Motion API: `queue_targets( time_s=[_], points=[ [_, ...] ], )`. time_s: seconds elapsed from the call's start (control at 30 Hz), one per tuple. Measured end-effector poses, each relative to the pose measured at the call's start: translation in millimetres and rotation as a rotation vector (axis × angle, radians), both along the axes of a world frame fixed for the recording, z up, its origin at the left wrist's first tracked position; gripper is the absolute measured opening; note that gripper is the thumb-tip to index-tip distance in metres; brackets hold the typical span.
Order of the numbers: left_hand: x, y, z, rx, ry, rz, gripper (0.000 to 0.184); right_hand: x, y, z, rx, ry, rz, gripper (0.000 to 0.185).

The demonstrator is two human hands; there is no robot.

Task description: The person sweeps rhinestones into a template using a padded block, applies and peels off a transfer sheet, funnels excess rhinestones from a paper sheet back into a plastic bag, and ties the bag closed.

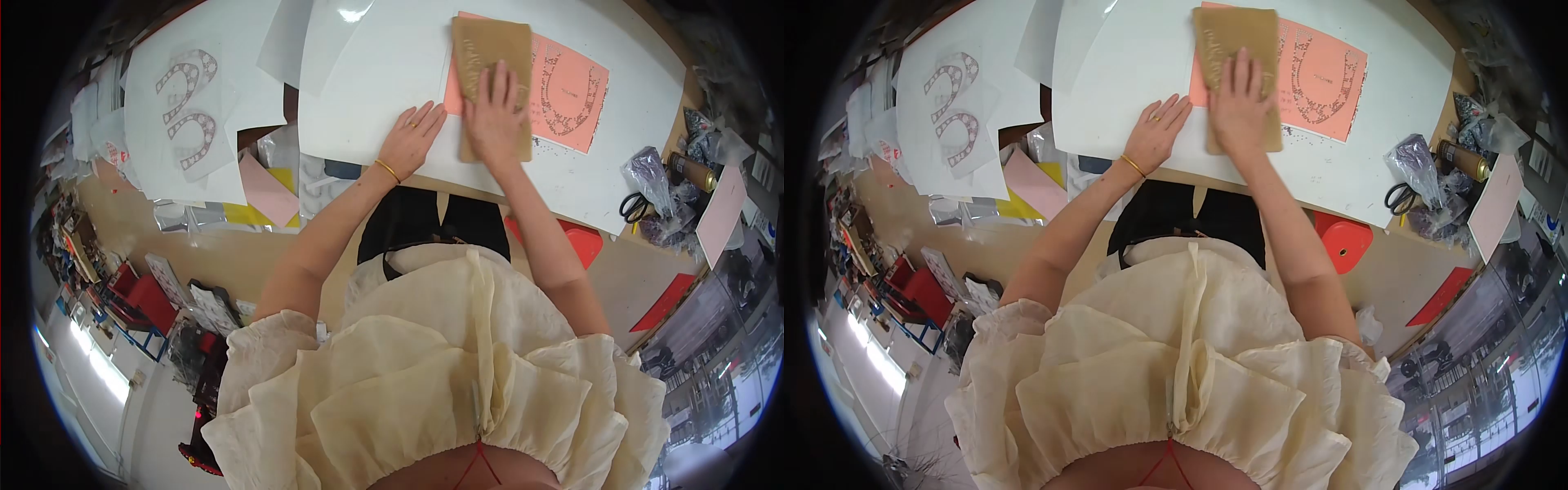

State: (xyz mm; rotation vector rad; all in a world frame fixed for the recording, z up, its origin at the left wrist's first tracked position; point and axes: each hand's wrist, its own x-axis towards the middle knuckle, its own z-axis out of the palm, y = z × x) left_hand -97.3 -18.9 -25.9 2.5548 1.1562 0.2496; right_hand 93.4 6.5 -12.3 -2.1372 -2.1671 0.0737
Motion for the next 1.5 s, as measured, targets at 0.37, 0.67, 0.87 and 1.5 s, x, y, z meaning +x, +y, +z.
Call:
queue_targets(
  time_s=[0.37, 0.67, 0.87, 1.5],
  points=[
    [-10, 2, 5, 0.062, 0.001, -0.035, 0.047, -40, -12, -11, -0.007, 0.056, 0.096, 0.059],
    [-11, 5, 0, 0.007, 0.027, 0.026, 0.047, -43, -18, -5, -0.064, 0.175, 0.051, 0.06],
    [-9, 5, 7, -0.029, 0.077, 0.029, 0.047, -21, -18, -8, 0.064, 0.006, 0.082, 0.061],
    [-5, -1, 17, 0.023, 0.098, 0.033, 0.051, 7, 62, 3, 0.039, 0.144, 0.357, 0.058]
  ],
)
